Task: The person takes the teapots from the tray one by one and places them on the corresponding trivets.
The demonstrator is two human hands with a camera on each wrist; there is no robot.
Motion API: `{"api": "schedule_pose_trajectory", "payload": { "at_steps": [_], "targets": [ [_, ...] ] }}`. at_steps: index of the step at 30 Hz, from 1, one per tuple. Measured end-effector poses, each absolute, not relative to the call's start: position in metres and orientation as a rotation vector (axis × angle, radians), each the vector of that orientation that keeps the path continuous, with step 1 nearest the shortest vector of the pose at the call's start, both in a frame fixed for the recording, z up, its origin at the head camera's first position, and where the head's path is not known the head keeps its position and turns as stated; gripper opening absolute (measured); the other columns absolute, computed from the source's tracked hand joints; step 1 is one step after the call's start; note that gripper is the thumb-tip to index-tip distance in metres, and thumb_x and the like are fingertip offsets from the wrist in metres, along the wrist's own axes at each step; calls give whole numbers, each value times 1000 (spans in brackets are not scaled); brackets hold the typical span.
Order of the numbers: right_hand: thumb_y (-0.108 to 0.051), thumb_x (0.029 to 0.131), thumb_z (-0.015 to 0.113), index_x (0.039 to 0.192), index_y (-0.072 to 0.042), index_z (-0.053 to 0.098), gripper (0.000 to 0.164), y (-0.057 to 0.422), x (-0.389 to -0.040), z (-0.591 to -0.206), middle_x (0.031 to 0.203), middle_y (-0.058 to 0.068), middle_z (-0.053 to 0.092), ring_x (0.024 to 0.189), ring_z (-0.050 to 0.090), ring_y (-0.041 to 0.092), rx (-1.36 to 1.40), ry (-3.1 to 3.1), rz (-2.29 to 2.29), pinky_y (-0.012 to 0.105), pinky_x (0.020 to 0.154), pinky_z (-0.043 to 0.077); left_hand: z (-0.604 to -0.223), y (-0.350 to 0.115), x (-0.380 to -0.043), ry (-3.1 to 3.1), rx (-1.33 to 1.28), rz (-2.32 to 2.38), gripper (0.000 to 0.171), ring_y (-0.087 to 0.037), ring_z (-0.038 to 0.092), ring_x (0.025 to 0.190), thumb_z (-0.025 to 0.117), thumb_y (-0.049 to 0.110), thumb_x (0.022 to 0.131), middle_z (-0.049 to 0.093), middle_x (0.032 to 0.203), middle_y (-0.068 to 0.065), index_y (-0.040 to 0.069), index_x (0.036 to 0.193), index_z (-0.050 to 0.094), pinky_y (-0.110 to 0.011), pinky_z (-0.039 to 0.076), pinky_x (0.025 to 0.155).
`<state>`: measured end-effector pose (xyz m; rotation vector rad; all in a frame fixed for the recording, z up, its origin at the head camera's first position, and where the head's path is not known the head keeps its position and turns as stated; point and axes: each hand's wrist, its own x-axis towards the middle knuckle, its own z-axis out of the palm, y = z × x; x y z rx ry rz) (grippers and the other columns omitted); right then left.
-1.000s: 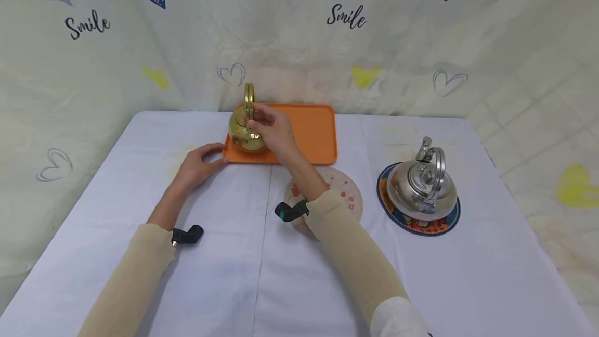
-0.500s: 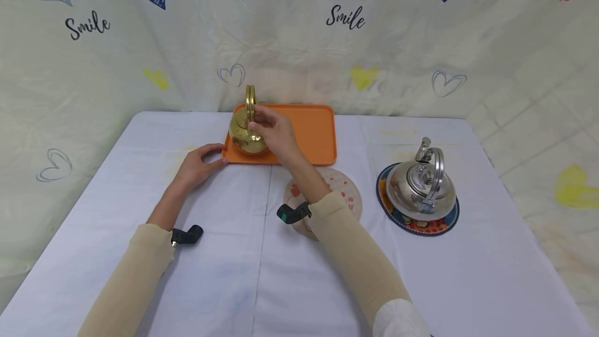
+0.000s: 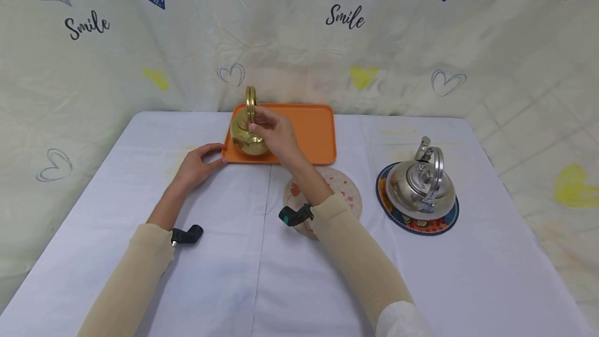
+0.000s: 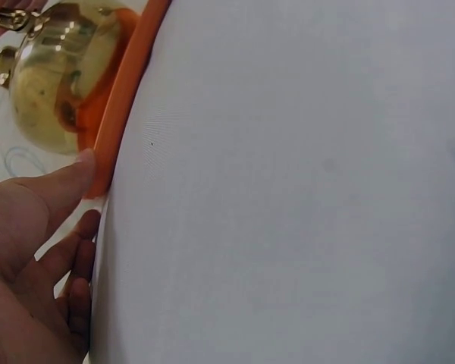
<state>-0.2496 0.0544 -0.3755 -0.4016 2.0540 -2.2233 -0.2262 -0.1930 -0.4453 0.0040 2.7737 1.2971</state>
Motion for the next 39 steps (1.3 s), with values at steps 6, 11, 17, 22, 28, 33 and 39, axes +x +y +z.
{"api": "schedule_pose_trajectory", "payload": {
  "at_steps": [6,11,17,22,28,33,39],
  "targets": [
    [-2,98,69,135,-8,69,38,58,-248,-376,112,11,75,98,70,15,-424,2105,-2198,41,99,60,-445,-192,-226,2781,14,1299,45,-28,44,152,73,28,98,61,150,-8,17,141,64,-48,30,130],
    [-2,98,69,135,-9,69,38,60,-246,-374,110,10,75,98,70,17,-423,2106,-2195,33,95,61,-444,-193,-225,2785,12,1292,45,-29,43,152,73,28,99,60,151,-9,17,142,63,-48,30,130],
    [-3,97,70,137,-6,67,40,61,-241,-371,116,16,74,100,70,18,-434,2114,-2177,36,100,60,-447,-195,-224,2791,-3,1272,46,-30,42,153,72,30,99,58,153,-8,18,142,63,-49,29,130],
    [-2,98,68,141,-6,64,43,64,-237,-370,121,20,72,101,70,16,-430,2104,-2186,34,100,60,-449,-194,-224,2780,-10,1273,46,-30,41,154,72,31,99,57,154,-8,18,143,63,-50,28,131],
    [-2,99,68,141,-5,64,43,67,-233,-366,117,16,73,100,70,14,-433,2098,-2205,40,102,60,-449,-193,-224,2779,-6,1276,46,-31,41,154,72,30,99,58,154,-8,18,143,63,-50,28,131],
    [-3,99,68,140,-6,65,41,70,-230,-362,112,10,73,99,69,15,-438,2099,-2209,39,100,60,-448,-193,-225,2788,-10,1270,46,-31,41,154,72,30,99,58,154,-8,18,142,63,-50,28,131],
    [-2,98,69,141,-7,64,43,72,-230,-361,114,12,74,99,68,15,-439,2115,-2205,31,97,60,-448,-192,-227,2791,-2,1264,47,-30,42,153,72,29,99,59,153,-9,17,143,62,-50,28,131]
  ]
}}
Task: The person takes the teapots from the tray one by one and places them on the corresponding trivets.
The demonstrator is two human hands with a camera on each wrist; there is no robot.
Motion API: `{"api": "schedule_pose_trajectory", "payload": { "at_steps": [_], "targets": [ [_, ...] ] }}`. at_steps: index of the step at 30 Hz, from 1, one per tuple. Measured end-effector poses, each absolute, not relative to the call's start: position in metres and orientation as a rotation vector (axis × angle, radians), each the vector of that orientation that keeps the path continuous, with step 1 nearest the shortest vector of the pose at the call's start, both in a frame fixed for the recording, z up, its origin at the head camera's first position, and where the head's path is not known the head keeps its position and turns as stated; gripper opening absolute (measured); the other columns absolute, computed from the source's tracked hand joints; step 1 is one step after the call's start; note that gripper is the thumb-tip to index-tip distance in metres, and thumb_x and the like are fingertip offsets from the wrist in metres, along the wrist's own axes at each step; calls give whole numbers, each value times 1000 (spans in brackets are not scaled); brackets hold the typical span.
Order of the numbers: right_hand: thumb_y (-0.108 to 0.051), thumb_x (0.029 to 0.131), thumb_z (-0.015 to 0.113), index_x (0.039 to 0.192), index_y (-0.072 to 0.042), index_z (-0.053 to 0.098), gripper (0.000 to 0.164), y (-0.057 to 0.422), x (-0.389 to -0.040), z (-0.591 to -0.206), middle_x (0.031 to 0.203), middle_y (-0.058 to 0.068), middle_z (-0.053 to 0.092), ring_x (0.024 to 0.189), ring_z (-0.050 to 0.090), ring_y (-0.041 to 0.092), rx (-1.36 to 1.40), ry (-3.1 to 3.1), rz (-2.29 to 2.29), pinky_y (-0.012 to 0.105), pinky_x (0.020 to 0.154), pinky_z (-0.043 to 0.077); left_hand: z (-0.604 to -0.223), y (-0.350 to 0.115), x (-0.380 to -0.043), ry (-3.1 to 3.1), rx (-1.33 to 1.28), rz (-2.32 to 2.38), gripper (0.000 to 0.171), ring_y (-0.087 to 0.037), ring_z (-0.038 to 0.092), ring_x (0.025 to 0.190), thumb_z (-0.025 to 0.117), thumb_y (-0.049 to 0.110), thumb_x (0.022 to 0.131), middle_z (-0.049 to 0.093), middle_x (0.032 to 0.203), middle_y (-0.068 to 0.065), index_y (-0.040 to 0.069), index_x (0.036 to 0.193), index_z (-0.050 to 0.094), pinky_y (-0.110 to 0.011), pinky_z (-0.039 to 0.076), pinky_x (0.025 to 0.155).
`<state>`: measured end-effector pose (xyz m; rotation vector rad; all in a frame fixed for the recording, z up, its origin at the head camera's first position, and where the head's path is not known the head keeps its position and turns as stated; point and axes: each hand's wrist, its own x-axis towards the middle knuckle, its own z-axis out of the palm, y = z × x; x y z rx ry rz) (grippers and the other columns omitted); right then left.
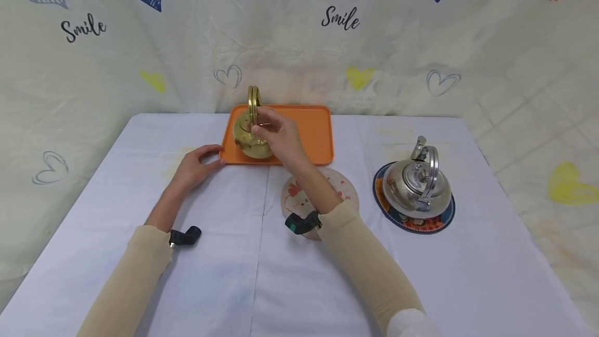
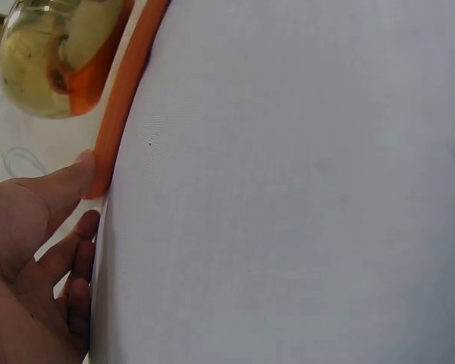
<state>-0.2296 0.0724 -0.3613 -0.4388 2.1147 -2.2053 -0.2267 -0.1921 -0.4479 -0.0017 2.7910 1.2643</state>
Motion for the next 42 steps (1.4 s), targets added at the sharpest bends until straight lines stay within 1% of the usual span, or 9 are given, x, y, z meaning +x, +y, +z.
{"api": "schedule_pose_trajectory", "payload": {
  "at_steps": [3,10,16,24,32,37,42],
  "targets": [
    [-2,98,69,142,-7,64,44,73,-228,-361,115,11,75,100,69,14,-436,2112,-2207,31,96,60,-448,-192,-226,2790,-1,1264,46,-30,42,153,72,29,99,59,152,-9,18,142,63,-49,29,130],
    [-1,98,68,143,-6,62,46,77,-225,-358,108,2,75,100,69,16,-465,2077,-2237,24,90,59,-448,-192,-227,2791,-12,1253,47,-31,40,154,72,30,99,57,154,-9,18,143,62,-50,28,131],
    [-2,98,69,142,-4,62,45,80,-222,-356,103,-3,73,98,68,18,-471,2073,-2242,23,89,59,-447,-191,-227,2789,-21,1252,47,-30,41,154,72,30,99,58,153,-9,18,143,62,-50,28,131],
    [-1,98,69,142,-3,62,45,83,-220,-355,101,-4,73,96,68,16,-487,2071,-2248,21,87,59,-447,-191,-227,2789,-25,1247,47,-30,40,154,72,30,99,57,154,-8,19,143,62,-50,28,131],
    [-1,97,69,142,-5,63,45,85,-214,-349,99,-5,72,96,68,16,-469,2079,-2244,20,85,58,-448,-191,-227,2797,-13,1251,47,-30,41,154,72,30,99,58,154,-9,18,143,62,-50,28,131],
    [-1,98,69,144,-6,61,48,88,-211,-348,100,-5,71,97,68,14,-470,2073,-2247,21,86,59,-449,-191,-227,2792,-23,1252,47,-30,40,154,72,30,99,57,154,-9,19,143,62,-50,28,131],
    [0,97,69,144,-9,62,48,90,-208,-345,101,-5,71,98,68,15,-451,2063,-2256,23,88,59,-449,-191,-228,2791,-22,1251,47,-31,40,154,72,30,99,57,155,-9,18,144,61,-50,28,131]
  ]
}}
